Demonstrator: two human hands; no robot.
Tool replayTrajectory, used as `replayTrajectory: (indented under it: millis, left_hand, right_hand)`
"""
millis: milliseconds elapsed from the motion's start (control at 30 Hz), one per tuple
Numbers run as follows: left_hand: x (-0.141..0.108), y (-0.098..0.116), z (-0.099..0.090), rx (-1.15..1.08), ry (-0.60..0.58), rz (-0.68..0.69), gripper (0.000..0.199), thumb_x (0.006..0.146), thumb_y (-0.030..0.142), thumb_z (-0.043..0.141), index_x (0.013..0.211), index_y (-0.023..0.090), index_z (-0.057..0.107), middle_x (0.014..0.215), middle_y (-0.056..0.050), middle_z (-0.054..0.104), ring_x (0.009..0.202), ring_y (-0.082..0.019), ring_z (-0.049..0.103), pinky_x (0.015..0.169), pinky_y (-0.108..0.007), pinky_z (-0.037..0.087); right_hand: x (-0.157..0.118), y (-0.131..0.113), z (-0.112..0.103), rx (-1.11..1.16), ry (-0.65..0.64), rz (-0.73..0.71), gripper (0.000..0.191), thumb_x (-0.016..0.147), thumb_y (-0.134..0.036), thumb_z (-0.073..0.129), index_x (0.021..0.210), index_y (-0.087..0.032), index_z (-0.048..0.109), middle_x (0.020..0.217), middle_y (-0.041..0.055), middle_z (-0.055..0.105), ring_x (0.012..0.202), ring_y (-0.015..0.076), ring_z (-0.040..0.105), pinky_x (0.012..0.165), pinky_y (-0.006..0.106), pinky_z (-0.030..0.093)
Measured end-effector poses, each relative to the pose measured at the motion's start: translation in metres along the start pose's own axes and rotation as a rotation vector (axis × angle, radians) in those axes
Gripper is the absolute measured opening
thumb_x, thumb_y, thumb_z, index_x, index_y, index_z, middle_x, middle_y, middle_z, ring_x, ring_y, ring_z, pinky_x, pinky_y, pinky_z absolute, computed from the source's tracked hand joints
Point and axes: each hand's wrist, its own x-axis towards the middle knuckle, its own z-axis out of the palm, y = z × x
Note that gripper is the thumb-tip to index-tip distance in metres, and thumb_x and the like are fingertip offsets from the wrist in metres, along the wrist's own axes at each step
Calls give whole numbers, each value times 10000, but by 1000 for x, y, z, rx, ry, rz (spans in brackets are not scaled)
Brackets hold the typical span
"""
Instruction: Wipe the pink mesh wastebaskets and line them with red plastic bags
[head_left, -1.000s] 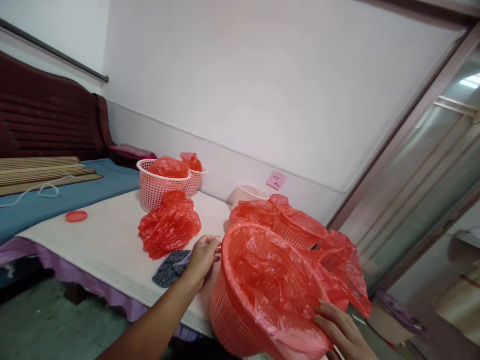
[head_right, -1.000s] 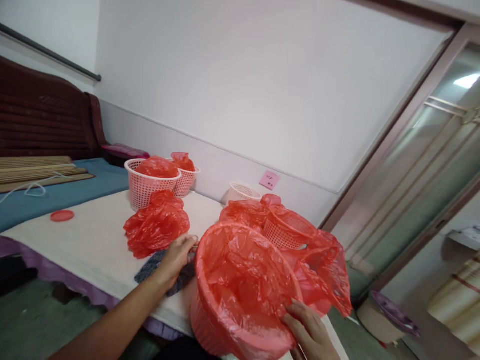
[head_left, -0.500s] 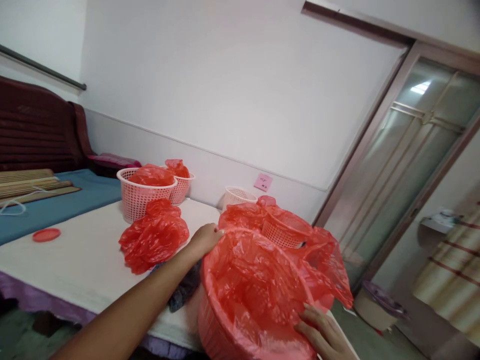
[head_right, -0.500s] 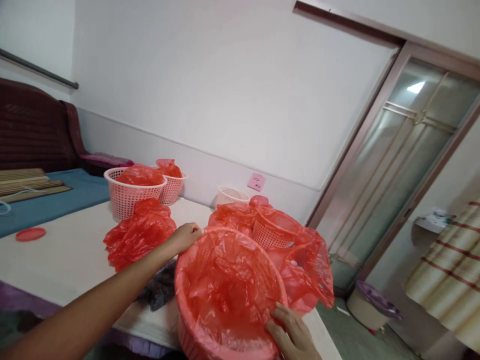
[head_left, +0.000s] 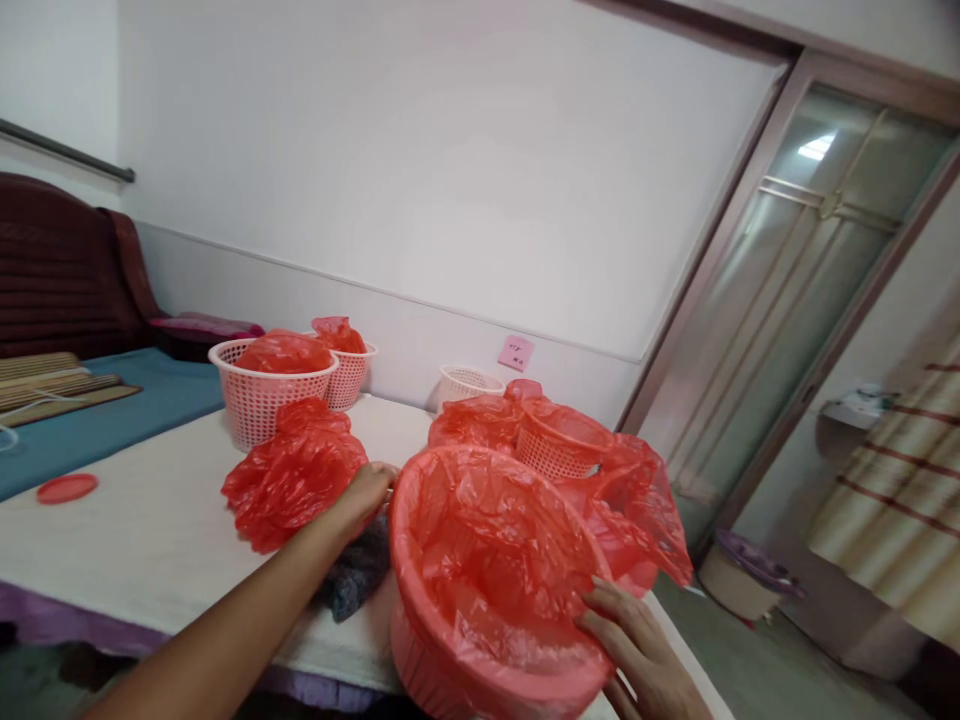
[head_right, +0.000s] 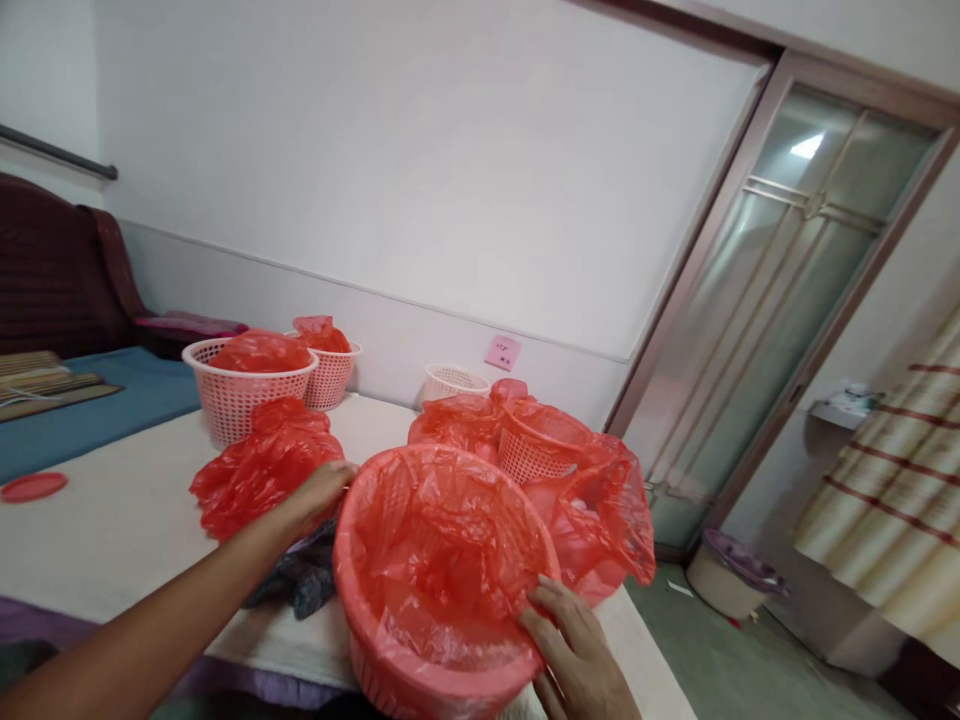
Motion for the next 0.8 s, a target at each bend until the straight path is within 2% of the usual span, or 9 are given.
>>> replayTrajectory:
  millis: [100, 167, 267, 400, 567, 667, 800]
  left_hand:
    - [-12, 1, -8, -15, 39, 40, 305, 888, 444, 560, 817, 149, 590, 667, 39, 575, 509, -76, 512, 492, -220, 444]
    - [-23, 3, -10, -13, 25, 61, 373, 832, 519, 585, 732, 160, 576, 593, 50, 545, 464, -76, 486, 443, -200, 400]
    - [-40, 6, -8, 21, -81, 53, 443, 734, 591, 637, 639, 162, 578, 526, 21, 541, 435, -102, 490, 386, -194, 356]
    - [-53, 2, -2, 17, -198, 22, 399, 741, 532, 656, 608, 166, 566, 504, 18, 515, 417, -90, 456, 385, -182, 348]
    - [-54, -5, 2, -50, -176, -14, 358, 751, 496, 655, 657, 167, 549, 550, 35, 503, 442, -73, 449, 408, -169, 385]
    - [-56, -6, 2, -75, -166, -39, 361, 742, 492, 672, 677, 158, 551, 553, 37, 506, 449, -74, 460, 421, -178, 420]
    - [-59, -7, 0, -98, -147, -52, 363, 742, 488, 686, 685, 162, 537, 563, 41, 512, 467, -75, 483, 441, -179, 442]
  right_hand:
    - [4, -5, -1, -17, -43, 29, 315, 909, -352, 535, 1195, -233, 591, 1208, 104, 627, 1185, 245, 569, 964, 367, 515]
    - [8, -7, -2, -7, -61, 52, 315, 911, -339, 535, 1203, -230, 580, 1223, 108, 617, 1202, 242, 555, 970, 372, 514]
    - [15, -7, -2, 29, -55, 82, 303, 919, -327, 519, 1200, -233, 578, 1228, 110, 611, 1203, 248, 555, 977, 403, 511]
    - [25, 0, -1, 69, -74, 114, 293, 918, -301, 516, 1193, -232, 589, 1211, 116, 619, 1199, 260, 560, 982, 438, 504]
    - [30, 3, 0, 56, -112, 131, 302, 918, -294, 521, 1204, -227, 592, 1253, 131, 592, 1224, 265, 540, 982, 451, 504]
    - [23, 3, 1, -24, -97, 187, 384, 915, -294, 524, 1295, -237, 532, 1337, 145, 524, 1249, 278, 519, 969, 467, 513]
    - [9, -2, -5, -58, 15, 318, 413, 928, -262, 463, 1340, -222, 467, 1292, 140, 542, 1179, 254, 572, 932, 447, 536]
